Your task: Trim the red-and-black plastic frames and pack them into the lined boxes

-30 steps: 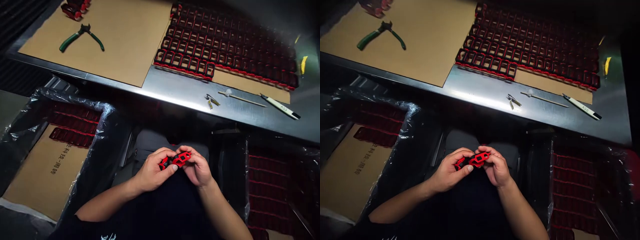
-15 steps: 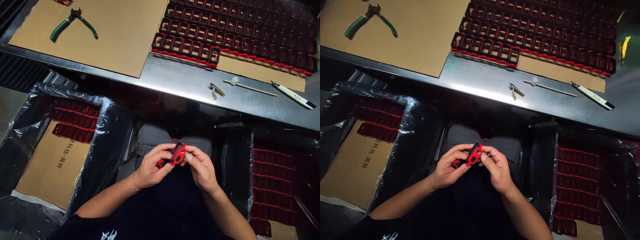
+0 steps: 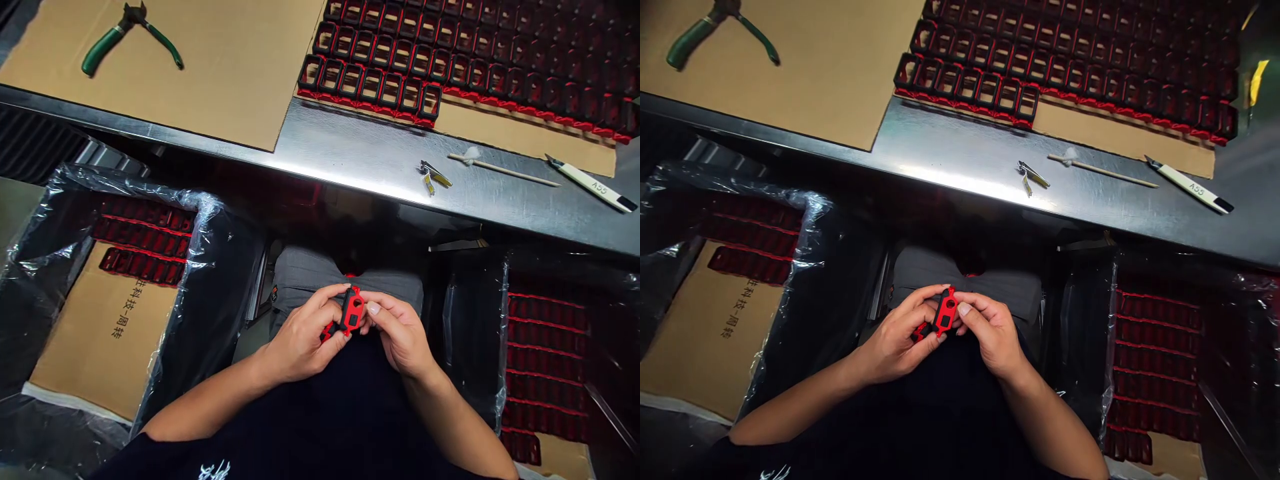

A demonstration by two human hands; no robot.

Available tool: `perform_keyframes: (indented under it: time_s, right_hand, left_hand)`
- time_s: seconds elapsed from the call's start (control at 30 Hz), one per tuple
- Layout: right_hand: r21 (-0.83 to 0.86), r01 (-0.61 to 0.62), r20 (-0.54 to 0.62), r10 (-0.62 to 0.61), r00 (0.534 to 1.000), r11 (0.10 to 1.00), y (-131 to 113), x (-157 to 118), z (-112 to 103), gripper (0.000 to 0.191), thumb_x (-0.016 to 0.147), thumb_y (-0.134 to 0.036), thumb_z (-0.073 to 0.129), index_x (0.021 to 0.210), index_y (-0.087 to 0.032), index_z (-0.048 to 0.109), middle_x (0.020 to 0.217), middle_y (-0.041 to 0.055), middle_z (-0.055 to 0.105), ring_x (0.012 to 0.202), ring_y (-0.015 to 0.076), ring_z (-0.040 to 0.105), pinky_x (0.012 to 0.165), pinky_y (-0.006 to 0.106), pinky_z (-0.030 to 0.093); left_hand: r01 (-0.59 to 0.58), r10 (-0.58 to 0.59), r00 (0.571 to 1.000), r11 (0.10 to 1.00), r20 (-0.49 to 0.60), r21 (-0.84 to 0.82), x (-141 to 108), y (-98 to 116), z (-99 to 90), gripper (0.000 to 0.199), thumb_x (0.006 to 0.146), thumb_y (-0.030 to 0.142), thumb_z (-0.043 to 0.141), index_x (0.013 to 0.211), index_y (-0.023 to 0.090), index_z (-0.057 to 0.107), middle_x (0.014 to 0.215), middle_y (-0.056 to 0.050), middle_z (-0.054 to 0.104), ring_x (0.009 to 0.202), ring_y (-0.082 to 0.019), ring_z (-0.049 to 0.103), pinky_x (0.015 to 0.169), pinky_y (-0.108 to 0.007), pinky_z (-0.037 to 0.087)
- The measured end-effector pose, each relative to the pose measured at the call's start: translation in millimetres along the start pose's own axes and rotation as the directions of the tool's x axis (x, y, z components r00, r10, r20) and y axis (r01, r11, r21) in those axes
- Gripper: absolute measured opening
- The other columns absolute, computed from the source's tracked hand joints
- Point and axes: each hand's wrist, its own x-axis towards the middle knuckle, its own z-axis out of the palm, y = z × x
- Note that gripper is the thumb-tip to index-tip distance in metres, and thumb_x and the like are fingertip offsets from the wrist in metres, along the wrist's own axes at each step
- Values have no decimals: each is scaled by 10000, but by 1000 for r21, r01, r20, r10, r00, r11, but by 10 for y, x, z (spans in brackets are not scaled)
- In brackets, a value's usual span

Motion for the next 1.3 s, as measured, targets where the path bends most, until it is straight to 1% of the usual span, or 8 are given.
perform_keyframes:
  time_s: [0.4,0.57,0.7,0.77,0.87,1.0,1.1,1.3]
  right_hand:
    - [-2,-95,-39,95,995,995,22,37,11,249,806,-444,802,911,-219,825,691,9,733,577,100,596,576,219,519]
    - [-131,4,-110,-19,994,991,55,3,-3,242,811,-431,803,923,-216,817,673,7,728,558,120,619,564,252,549]
    - [-297,174,-128,-220,967,939,43,-71,-18,163,892,-354,742,997,-246,804,756,20,757,619,149,670,608,286,578]
    - [-405,260,-77,-316,946,877,29,-102,-26,159,935,-272,692,1056,-271,794,828,29,770,658,156,687,639,299,583]
    - [-541,417,48,-469,882,730,18,-122,-30,248,926,-146,670,1096,-283,788,887,45,775,728,180,714,679,319,591]
    - [-606,573,198,-593,780,552,34,-116,-22,381,882,-42,670,1152,-289,776,950,66,789,810,214,750,708,335,609]
    - [-630,596,236,-608,758,498,46,-106,-19,390,876,-32,672,1156,-283,775,938,73,789,797,213,755,689,328,616]
    - [-647,638,328,-603,727,417,33,-70,-16,301,914,-100,648,1109,-279,791,903,82,789,733,207,748,636,329,623]
  left_hand:
    - [90,-100,992,989,82,114,42,89,-58,46,866,142,598,872,187,608,1346,-168,606,1121,-276,709,827,-365,628]
    - [108,-115,989,990,90,87,53,49,-61,78,855,126,595,885,183,640,1361,-152,612,1138,-260,696,864,-345,617]
    - [152,-149,988,978,28,-143,57,-35,-80,265,906,173,590,1158,204,667,1281,-118,678,1148,-231,686,986,-368,579]
    - [296,-308,951,898,14,-327,59,-86,-65,312,934,241,583,1240,198,633,1209,-111,712,976,-202,727,879,-356,614]
    - [517,-547,823,609,154,-602,75,-123,-16,344,916,330,631,1217,164,623,1063,-87,729,690,-123,693,670,-275,604]
    - [586,-561,764,397,318,-706,105,-62,8,526,814,341,740,1283,154,593,1068,-89,704,575,-73,607,499,-198,521]
    - [578,-533,786,453,313,-679,118,12,-30,627,758,284,753,1346,173,565,1249,-121,656,612,-76,600,463,-194,496]
    - [532,-515,831,626,211,-569,142,99,-83,666,707,287,793,1316,159,557,1114,-81,720,955,-203,699,866,-345,575]
